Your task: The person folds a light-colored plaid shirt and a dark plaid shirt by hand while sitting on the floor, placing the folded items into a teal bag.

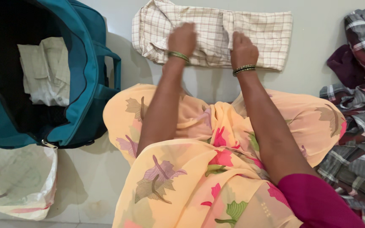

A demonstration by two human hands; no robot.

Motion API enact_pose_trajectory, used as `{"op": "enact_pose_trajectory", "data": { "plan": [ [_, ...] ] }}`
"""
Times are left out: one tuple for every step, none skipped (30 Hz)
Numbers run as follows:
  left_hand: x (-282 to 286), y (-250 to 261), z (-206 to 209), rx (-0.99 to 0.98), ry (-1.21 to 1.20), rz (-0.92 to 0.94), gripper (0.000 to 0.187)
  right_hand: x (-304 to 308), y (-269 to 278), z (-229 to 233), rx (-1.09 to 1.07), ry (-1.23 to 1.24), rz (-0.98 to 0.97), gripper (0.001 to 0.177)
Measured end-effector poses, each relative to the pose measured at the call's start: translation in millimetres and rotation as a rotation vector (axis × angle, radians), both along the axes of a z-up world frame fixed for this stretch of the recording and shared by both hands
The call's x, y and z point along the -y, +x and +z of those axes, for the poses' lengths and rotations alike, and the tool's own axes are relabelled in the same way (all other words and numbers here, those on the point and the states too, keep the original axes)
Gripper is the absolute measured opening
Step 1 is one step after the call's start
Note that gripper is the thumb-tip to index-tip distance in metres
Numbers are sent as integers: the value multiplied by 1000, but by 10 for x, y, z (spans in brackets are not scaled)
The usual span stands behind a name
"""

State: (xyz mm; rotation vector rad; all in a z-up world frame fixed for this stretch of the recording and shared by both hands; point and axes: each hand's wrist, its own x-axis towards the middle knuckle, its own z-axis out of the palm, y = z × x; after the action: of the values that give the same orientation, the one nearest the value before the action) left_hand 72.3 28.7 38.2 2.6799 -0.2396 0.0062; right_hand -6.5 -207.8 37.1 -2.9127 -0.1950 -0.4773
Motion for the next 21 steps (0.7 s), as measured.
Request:
{"op": "enact_pose_trajectory", "data": {
  "plan": [
    [-249,97,38,12,-144,149,24,-62,2,30,-44,-45,17,52],
    [-505,160,88,145,-170,265,27,-140,-3,59,-88,-91,35,58],
    [-695,196,142,279,-196,379,31,-199,-11,89,-131,-138,54,65],
    [-845,218,197,98,-110,511,35,-205,-33,119,-194,-57,43,63],
    [-1003,248,253,-86,-23,638,40,-202,-48,136,-256,25,31,62],
    [-1112,274,278,-98,13,709,47,-184,-49,144,-317,106,17,62],
    [-1214,304,264,-109,50,781,53,-155,-49,144,-261,124,38,59],
    [-1278,324,184,-156,-8,881,54,-116,-75,141,-208,142,54,57],
    [-1340,349,53,-205,-66,981,55,-81,-90,142,-154,159,71,54],
    [-1428,402,-105,-251,-125,1081,55,-59,-89,155,-120,218,49,46],
    [-1513,448,-298,-235,-231,1108,55,-44,-96,178,-86,277,28,38],
    [-1579,479,-516,-221,-334,1133,56,-46,-108,201,-53,338,6,30],
    [-1645,534,-714,-207,-437,1158,59,-54,-112,226,-55,327,-58,27],
    [-1733,598,-868,-220,-437,1128,56,-75,-103,246,-55,318,-121,27],
    [-1806,637,-992,-232,-437,1099,55,-82,-97,264,-55,309,-184,29],
    [-1874,664,-1081,-245,-433,1070,53,-92,-94,270,-137,333,-202,35],
    [-1918,678,-1145,-247,-470,1062,52,-103,-85,268,-219,357,-219,40],
    [-1943,672,-1187,-247,-509,1055,51,-115,-64,263,-299,380,-233,46],
    [-1956,668,-1205,-247,-548,1048,51,-131,-37,254,-262,380,-171,45],
    [-1948,658,-1210,-249,-557,1046,50,-145,-9,243,-227,378,-110,43],
    [-1931,643,-1196,-250,-566,1044,49,-159,14,235,-192,375,-48,42]
  ]
}}
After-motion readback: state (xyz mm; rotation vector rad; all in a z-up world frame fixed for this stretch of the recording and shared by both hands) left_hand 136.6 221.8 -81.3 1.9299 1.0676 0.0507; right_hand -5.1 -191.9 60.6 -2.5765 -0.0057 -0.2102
